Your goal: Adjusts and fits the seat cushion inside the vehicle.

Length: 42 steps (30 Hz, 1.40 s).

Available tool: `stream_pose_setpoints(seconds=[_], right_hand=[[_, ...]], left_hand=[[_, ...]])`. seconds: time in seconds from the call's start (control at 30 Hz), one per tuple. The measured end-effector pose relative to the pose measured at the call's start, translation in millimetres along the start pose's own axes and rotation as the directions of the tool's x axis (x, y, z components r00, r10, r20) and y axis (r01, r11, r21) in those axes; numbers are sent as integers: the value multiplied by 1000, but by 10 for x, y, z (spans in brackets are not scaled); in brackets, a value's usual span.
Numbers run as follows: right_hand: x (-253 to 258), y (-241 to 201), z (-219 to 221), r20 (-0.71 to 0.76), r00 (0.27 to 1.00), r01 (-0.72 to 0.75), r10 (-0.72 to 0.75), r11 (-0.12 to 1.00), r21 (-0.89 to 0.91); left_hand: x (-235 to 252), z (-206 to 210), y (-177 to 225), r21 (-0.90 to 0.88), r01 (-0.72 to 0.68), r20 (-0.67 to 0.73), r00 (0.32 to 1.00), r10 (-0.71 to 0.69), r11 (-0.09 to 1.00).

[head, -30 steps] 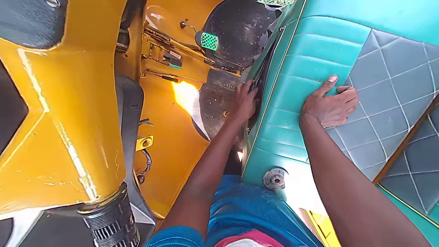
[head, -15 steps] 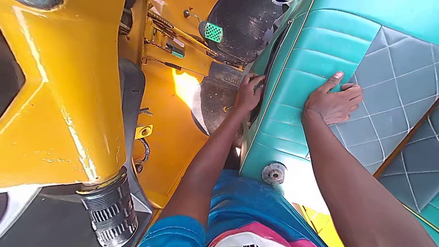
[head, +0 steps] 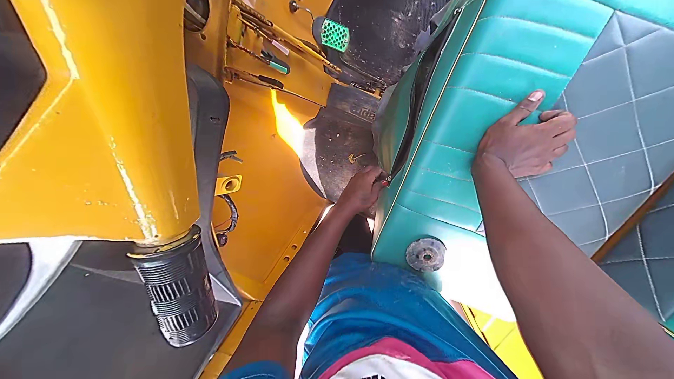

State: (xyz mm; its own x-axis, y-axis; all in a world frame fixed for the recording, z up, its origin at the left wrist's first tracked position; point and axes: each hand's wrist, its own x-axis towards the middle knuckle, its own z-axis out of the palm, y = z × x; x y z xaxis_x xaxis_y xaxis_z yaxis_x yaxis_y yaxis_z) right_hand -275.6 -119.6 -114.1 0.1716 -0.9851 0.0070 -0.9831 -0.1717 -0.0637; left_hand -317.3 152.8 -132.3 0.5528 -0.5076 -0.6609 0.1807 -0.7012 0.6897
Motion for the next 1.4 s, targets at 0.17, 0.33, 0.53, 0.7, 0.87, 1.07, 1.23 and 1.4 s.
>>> stream_pose_setpoints(seconds=[0.17, 0.33, 0.53, 0.7, 0.87, 1.07, 1.23, 1.4], right_hand=[[0, -17, 2, 8, 1000, -6, 6, 1000, -11], [17, -24, 21, -16, 1000, 15, -15, 1000, -25], [24, 23, 18, -19, 1000, 10, -11, 999, -49], [20, -62, 14, 54, 998, -14, 15, 1000, -15], [28, 2, 24, 64, 998, -2, 6, 999, -53], [-9, -21, -8, 1, 1000, 7, -7, 1000, -3], [-6, -4, -1, -5, 1000, 8, -7, 1000, 8], [0, -6, 12, -16, 1000, -12, 13, 1000, 28]], left_hand=[[-1, 62, 123, 401, -103, 2, 994, 112, 910], [-46, 293, -176, 510, -204, -268, 885, 380, 835], [202, 258, -376, 605, -387, -273, 720, 638, 696], [347, 106, -597, 626, -443, -369, 557, 744, 642], [350, 354, -547, 544, -405, -503, 544, 672, 735], [289, 695, -369, 234, -308, -710, 594, 378, 922], [291, 529, -564, 312, -377, -655, 580, 485, 872], [451, 558, -534, 378, -425, -606, 558, 567, 823]])
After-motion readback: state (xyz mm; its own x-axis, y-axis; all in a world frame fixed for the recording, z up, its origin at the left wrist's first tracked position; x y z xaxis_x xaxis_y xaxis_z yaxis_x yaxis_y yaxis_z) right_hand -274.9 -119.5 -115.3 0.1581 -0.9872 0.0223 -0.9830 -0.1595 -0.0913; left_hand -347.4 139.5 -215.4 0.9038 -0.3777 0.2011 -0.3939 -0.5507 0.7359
